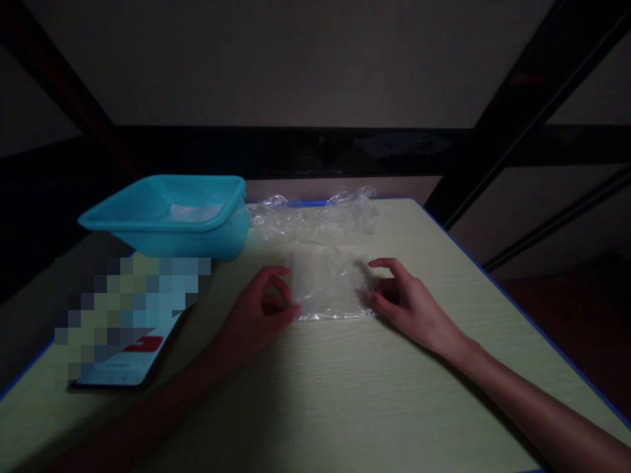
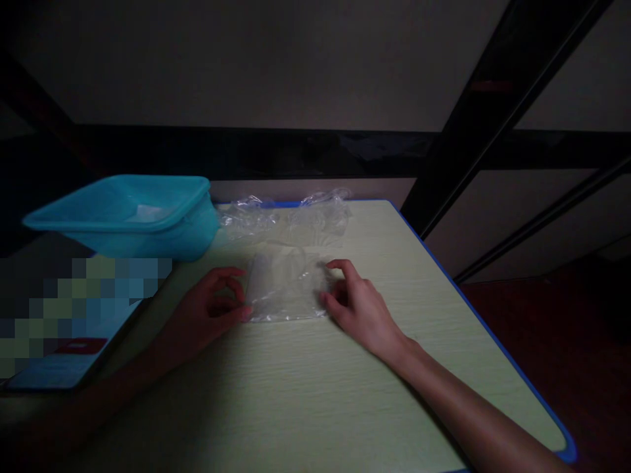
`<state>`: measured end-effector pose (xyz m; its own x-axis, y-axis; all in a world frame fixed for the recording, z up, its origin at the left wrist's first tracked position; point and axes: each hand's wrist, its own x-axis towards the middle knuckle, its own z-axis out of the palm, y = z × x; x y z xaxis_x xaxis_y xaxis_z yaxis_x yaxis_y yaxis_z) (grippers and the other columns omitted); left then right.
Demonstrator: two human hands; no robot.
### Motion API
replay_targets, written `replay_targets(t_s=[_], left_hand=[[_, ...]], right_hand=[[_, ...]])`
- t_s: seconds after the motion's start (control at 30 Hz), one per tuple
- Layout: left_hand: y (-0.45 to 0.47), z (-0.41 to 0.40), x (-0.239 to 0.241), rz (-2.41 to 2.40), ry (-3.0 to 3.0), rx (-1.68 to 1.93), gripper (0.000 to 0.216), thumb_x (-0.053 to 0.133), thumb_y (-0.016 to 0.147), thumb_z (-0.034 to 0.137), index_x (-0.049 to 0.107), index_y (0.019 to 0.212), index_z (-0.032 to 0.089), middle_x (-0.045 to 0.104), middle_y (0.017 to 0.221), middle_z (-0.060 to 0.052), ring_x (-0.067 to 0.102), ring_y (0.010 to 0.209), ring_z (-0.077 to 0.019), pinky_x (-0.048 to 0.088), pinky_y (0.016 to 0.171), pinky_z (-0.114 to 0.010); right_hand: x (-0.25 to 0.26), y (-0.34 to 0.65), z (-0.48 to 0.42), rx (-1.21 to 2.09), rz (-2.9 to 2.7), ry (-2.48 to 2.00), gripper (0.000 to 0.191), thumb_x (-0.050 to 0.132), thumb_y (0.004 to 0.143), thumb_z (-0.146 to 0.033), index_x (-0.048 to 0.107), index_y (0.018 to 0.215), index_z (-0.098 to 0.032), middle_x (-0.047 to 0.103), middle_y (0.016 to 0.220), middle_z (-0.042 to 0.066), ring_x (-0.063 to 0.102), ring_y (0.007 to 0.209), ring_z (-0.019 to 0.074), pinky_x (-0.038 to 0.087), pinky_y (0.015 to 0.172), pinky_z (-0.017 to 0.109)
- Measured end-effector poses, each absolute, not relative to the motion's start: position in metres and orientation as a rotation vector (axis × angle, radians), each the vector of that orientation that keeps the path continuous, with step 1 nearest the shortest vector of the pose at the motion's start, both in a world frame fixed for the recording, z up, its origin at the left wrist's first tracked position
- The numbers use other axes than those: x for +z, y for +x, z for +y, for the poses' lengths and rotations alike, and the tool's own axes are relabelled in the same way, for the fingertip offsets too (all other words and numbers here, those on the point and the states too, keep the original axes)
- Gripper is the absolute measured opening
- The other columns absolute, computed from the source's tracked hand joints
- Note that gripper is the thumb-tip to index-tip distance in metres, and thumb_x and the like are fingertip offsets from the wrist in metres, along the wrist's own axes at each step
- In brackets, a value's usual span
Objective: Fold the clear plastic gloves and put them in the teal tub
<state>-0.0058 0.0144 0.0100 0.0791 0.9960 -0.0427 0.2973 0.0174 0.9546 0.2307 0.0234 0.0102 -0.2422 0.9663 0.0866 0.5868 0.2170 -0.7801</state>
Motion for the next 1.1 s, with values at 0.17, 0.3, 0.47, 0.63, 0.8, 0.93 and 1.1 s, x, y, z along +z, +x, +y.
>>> replay_targets(t_s=[0.17, 0.3, 0.47, 0.63, 0.8, 0.93, 1.1], left_hand=[[-0.0070, 0.0116, 0.0119, 1.312, 1.408, 0.969, 0.050, 0.067, 0.055, 0.017, 0.045, 0.100, 0.020, 0.049, 0.079, 0.007, 0.057, 0.052, -0.0070, 0.043, 0.046, -0.017], [-0.0079, 0.0130, 0.0118, 1.244, 1.398, 0.948, 0.054, 0.068, 0.056, 0.017, 0.043, 0.104, 0.021, 0.050, 0.082, 0.005, 0.062, 0.060, -0.0100, 0.044, 0.048, -0.017], [-0.0095, 0.0171, 0.0117, 1.064, 1.376, 0.860, 0.057, 0.064, 0.065, 0.021, 0.036, 0.114, 0.024, 0.050, 0.090, 0.001, 0.066, 0.075, -0.0160, 0.039, 0.040, -0.012], [-0.0074, 0.0189, 0.0121, 1.055, 1.406, 0.778, 0.056, 0.061, 0.068, 0.024, 0.034, 0.118, 0.025, 0.050, 0.096, -0.001, 0.059, 0.058, -0.0095, 0.033, 0.031, -0.011], [-0.0050, 0.0196, 0.0114, 1.103, 1.440, 0.766, 0.052, 0.061, 0.069, 0.021, 0.037, 0.116, 0.023, 0.052, 0.097, 0.000, 0.051, 0.048, -0.0044, 0.031, 0.033, -0.012], [-0.0046, 0.0190, 0.0118, 1.116, 1.468, 0.739, 0.049, 0.060, 0.069, 0.020, 0.040, 0.113, 0.022, 0.053, 0.098, 0.000, 0.044, 0.042, -0.0013, 0.028, 0.033, -0.013], [-0.0050, 0.0188, 0.0121, 1.120, 1.480, 0.717, 0.046, 0.060, 0.069, 0.020, 0.042, 0.111, 0.021, 0.056, 0.099, -0.002, 0.044, 0.042, -0.0017, 0.025, 0.033, -0.013]], right_hand=[[0.0087, 0.2320, 0.0235, 0.888, -1.876, -1.393, 0.039, 0.049, 0.073, -0.024, 0.041, 0.110, -0.016, 0.052, 0.058, -0.003, 0.046, 0.049, 0.0131, 0.033, 0.047, 0.025], [0.0074, 0.2327, 0.0235, 0.891, -1.871, -1.382, 0.038, 0.048, 0.074, -0.024, 0.040, 0.110, -0.015, 0.051, 0.056, -0.004, 0.044, 0.048, 0.0126, 0.031, 0.046, 0.025], [0.0081, 0.2334, 0.0223, 0.899, -1.871, -1.373, 0.037, 0.047, 0.075, -0.022, 0.040, 0.111, -0.016, 0.049, 0.056, -0.005, 0.043, 0.047, 0.0119, 0.030, 0.045, 0.023], [0.0087, 0.2321, 0.0222, 0.883, -1.892, -1.387, 0.037, 0.047, 0.075, -0.021, 0.040, 0.111, -0.016, 0.050, 0.056, -0.005, 0.043, 0.048, 0.0118, 0.031, 0.046, 0.023], [0.0106, 0.2309, 0.0220, 0.858, -1.909, -1.398, 0.037, 0.047, 0.074, -0.021, 0.040, 0.111, -0.015, 0.051, 0.056, -0.005, 0.044, 0.048, 0.0125, 0.031, 0.046, 0.024], [0.0123, 0.2315, 0.0211, 0.844, -1.933, -1.407, 0.037, 0.046, 0.075, -0.021, 0.040, 0.111, -0.015, 0.052, 0.057, -0.004, 0.045, 0.049, 0.0126, 0.030, 0.046, 0.024], [0.0121, 0.2309, 0.0211, 0.819, -1.943, -1.416, 0.037, 0.046, 0.075, -0.021, 0.040, 0.111, -0.015, 0.052, 0.057, -0.004, 0.045, 0.048, 0.0126, 0.031, 0.046, 0.024]])
